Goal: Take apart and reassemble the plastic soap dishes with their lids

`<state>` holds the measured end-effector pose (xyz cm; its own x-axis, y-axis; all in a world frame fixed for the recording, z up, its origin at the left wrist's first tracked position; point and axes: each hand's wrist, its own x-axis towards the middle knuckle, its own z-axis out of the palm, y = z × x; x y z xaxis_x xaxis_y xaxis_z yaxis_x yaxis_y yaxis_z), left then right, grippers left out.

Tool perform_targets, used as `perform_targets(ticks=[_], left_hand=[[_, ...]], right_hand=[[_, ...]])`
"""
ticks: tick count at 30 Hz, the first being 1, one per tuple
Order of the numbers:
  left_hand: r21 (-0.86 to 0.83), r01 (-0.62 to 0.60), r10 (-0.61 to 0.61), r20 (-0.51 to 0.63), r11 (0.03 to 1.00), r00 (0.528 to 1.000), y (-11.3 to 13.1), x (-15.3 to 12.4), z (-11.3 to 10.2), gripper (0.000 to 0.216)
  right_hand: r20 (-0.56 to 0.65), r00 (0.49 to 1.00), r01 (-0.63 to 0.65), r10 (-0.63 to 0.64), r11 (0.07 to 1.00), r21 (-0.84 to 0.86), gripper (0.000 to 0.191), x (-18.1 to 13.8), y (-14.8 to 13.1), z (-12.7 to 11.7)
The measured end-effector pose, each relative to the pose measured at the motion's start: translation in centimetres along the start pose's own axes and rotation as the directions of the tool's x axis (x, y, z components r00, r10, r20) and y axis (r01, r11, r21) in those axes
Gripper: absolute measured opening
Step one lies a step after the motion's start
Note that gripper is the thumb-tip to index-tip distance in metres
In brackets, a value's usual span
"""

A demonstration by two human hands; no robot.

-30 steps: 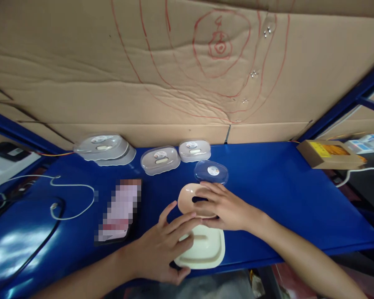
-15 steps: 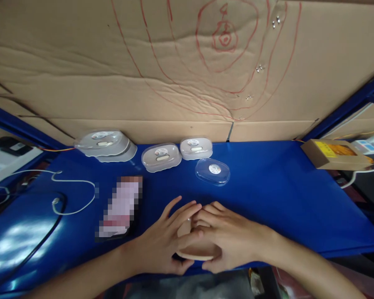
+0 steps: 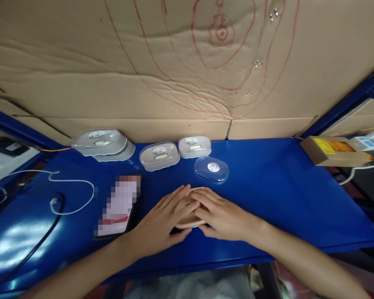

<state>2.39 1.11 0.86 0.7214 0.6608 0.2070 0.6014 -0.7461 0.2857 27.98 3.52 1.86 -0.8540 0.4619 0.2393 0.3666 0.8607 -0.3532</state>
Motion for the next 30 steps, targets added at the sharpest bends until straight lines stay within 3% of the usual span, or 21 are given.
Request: perform_targets(ticks=[4, 10, 13, 15, 17, 19, 25, 30], left_hand=[[0.05, 0.023, -0.023, -0.005, 0.998, 1.0, -0.3, -0.1, 0.1, 0.063], [0.09, 0.037, -0.035, -0.022, 0.995, 0.999, -0.4, -0.4, 0.5, 0.07], [0.09, 0.047, -0.045, -0.024, 0.995, 0.999, -0.3, -0.4, 0.6, 0.069], [0.055, 0.046, -0.045, -0.018, 0.997, 0.999, -0.2, -0.3, 0.6, 0.065], [0.005, 0.059, -0.059, -0.023, 0.998, 0.998, -0.1, -0.2, 0.5, 0.065], [-0.036, 0.082, -0.083, -0.046, 0.996, 0.995, 0.0, -0.1, 0.4, 0.065], [-0.089, 0.137, -0.152, -0.185, 0.987, 0.971, 0.3, -0.1, 0.9, 0.074], [-0.049, 0.209, -0.214, -0.26, 0.977, 0.941, 0.2, -0.1, 1.1, 0.086]], right_hand=[[-0.015, 1.0, 0.021, -0.022, 0.998, -0.059, 0.042, 0.2, 0.8, 0.5], [-0.01, 0.998, 0.055, -0.055, 0.998, 0.028, 0.044, 0.2, 2.4, -0.5], [-0.172, 0.978, -0.131, 0.117, 0.989, -0.073, 0.043, -0.2, 4.0, -1.3], [-0.265, 0.916, -0.346, 0.302, 0.928, -0.141, 0.054, -0.6, 5.4, -1.5], [-0.262, 0.87, -0.464, 0.418, 0.874, -0.145, 0.064, -1.0, 6.7, -1.6], [-0.218, 0.86, -0.492, 0.461, 0.864, -0.112, 0.062, -1.2, 7.7, -1.7], [-0.277, 0.853, -0.421, 0.443, 0.897, 0.139, 0.04, -1.0, 7.0, -2.6], [-0.204, 0.947, -0.197, 0.25, 0.949, 0.247, 0.039, -0.8, 5.0, -3.0]])
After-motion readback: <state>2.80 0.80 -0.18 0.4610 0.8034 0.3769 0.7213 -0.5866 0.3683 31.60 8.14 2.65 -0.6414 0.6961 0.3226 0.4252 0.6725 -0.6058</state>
